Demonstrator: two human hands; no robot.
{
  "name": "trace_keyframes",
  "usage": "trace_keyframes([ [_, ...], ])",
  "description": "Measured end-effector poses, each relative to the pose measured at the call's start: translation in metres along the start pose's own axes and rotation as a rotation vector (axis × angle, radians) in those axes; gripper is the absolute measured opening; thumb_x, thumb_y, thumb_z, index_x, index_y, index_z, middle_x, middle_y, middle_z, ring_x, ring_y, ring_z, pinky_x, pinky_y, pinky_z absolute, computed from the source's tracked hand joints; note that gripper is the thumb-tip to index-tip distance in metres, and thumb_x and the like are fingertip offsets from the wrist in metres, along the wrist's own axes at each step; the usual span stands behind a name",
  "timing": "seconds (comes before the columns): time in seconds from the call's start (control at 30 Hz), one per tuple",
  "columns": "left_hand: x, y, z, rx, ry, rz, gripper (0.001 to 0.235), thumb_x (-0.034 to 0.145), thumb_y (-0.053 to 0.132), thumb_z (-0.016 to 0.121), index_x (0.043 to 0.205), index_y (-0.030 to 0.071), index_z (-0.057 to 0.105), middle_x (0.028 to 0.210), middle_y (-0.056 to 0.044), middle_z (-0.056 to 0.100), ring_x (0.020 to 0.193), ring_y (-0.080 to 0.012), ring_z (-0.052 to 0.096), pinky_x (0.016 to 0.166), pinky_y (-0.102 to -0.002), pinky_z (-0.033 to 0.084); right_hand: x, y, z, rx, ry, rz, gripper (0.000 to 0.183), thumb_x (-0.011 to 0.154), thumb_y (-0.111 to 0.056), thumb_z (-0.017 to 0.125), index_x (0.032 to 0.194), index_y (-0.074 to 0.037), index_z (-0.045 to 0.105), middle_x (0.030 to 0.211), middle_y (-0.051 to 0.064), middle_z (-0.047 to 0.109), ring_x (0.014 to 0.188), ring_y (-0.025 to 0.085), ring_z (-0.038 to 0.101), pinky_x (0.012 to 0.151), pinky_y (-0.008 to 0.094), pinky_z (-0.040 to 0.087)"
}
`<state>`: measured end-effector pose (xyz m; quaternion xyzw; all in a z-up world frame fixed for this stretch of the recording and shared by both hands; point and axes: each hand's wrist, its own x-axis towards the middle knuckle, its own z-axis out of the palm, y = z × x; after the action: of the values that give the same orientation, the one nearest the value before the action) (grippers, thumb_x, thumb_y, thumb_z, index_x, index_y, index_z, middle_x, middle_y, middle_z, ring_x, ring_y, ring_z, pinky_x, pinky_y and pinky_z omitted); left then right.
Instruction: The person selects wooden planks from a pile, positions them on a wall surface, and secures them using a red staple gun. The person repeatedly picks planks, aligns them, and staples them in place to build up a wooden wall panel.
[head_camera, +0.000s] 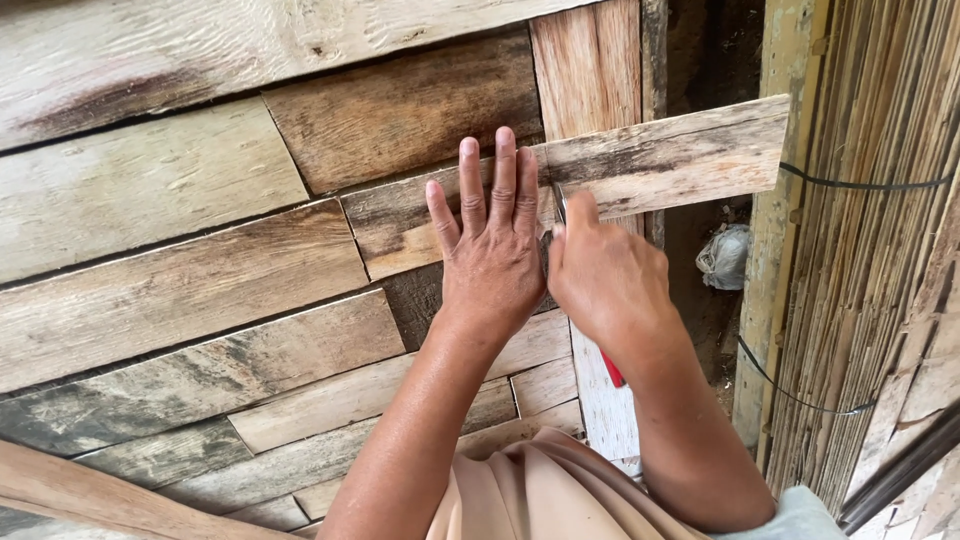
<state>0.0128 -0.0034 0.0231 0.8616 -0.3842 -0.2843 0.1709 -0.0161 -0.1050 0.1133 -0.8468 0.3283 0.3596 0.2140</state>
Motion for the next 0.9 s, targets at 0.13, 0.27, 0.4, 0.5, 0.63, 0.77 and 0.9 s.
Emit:
trace_keyframes([
  [0.13,0.001,-0.001,0.005,-0.001,-0.018,0.001,0.069,0.107,0.017,0.04,0.166,0.008,0.006,0.169,-0.012,-0.016,0.151,-0.0407,-0.024,0.114,-0.065,-0.02,-0.014,0.009,0.021,-0.057,-0.057,0.037,0.021,0.105,-0.019,0.036,0.116,-0.005,0.048,0.102,0.039,0.068,0.088,0.05,0.074,0.082,0.062,0.053],
  [0.27,0.0,0.001,0.0,0.027,-0.033,-0.013,0.071,0.108,0.022,0.044,0.166,0.007,0.005,0.169,-0.014,-0.017,0.151,-0.0424,-0.023,0.115,-0.068,-0.016,-0.024,0.027,0.044,0.03,-0.083,0.031,0.023,0.104,-0.013,0.035,0.12,-0.002,0.047,0.102,0.04,0.067,0.087,0.049,0.075,0.085,0.064,0.052],
  [0.4,0.001,-0.001,0.003,0.012,-0.027,0.007,0.074,0.104,0.02,0.045,0.165,0.007,0.006,0.169,-0.014,-0.015,0.151,-0.043,-0.023,0.115,-0.069,-0.016,-0.037,0.067,0.075,0.182,0.261,-0.003,0.02,0.103,-0.022,0.051,0.115,-0.006,0.053,0.091,0.036,0.069,0.073,0.048,0.073,0.059,0.054,0.052],
  [0.5,0.004,-0.002,0.001,0.016,-0.039,0.005,0.078,0.102,0.018,0.047,0.166,0.007,0.005,0.169,-0.013,-0.017,0.151,-0.0432,-0.024,0.114,-0.07,-0.015,-0.027,0.11,0.047,0.37,0.772,0.064,0.016,0.112,-0.014,0.052,0.119,0.001,0.053,0.095,0.031,0.063,0.069,0.037,0.066,0.055,0.042,0.048],
  [0.63,0.003,0.0,0.005,0.216,-0.03,-0.009,0.088,0.094,0.014,0.043,0.164,0.014,-0.01,0.165,-0.009,-0.027,0.146,-0.0374,-0.032,0.113,-0.063,-0.024,0.004,0.14,0.007,0.54,0.971,0.092,0.019,0.109,-0.013,0.056,0.115,0.005,0.057,0.112,0.019,0.06,0.057,0.023,0.058,0.042,0.028,0.057],
  [0.77,0.002,0.001,0.006,0.205,-0.004,-0.014,0.083,0.098,0.02,0.044,0.165,0.015,-0.005,0.167,-0.008,-0.021,0.15,-0.0384,-0.026,0.116,-0.064,-0.018,-0.007,0.146,-0.011,0.974,0.712,0.132,0.02,0.11,-0.015,0.068,0.124,-0.002,0.062,0.093,0.003,0.065,0.06,0.008,0.062,0.054,0.019,0.059],
  [0.9,0.0,0.001,0.011,0.229,0.074,-0.007,0.083,0.094,0.02,0.046,0.167,0.013,0.005,0.17,-0.008,-0.011,0.153,-0.0391,-0.017,0.119,-0.065,-0.013,-0.056,0.119,-0.017,0.88,0.817,-0.034,0.005,0.111,0.009,0.064,0.114,0.007,0.059,0.079,0.01,0.062,0.053,0.016,0.061,0.047,0.024,0.055],
])
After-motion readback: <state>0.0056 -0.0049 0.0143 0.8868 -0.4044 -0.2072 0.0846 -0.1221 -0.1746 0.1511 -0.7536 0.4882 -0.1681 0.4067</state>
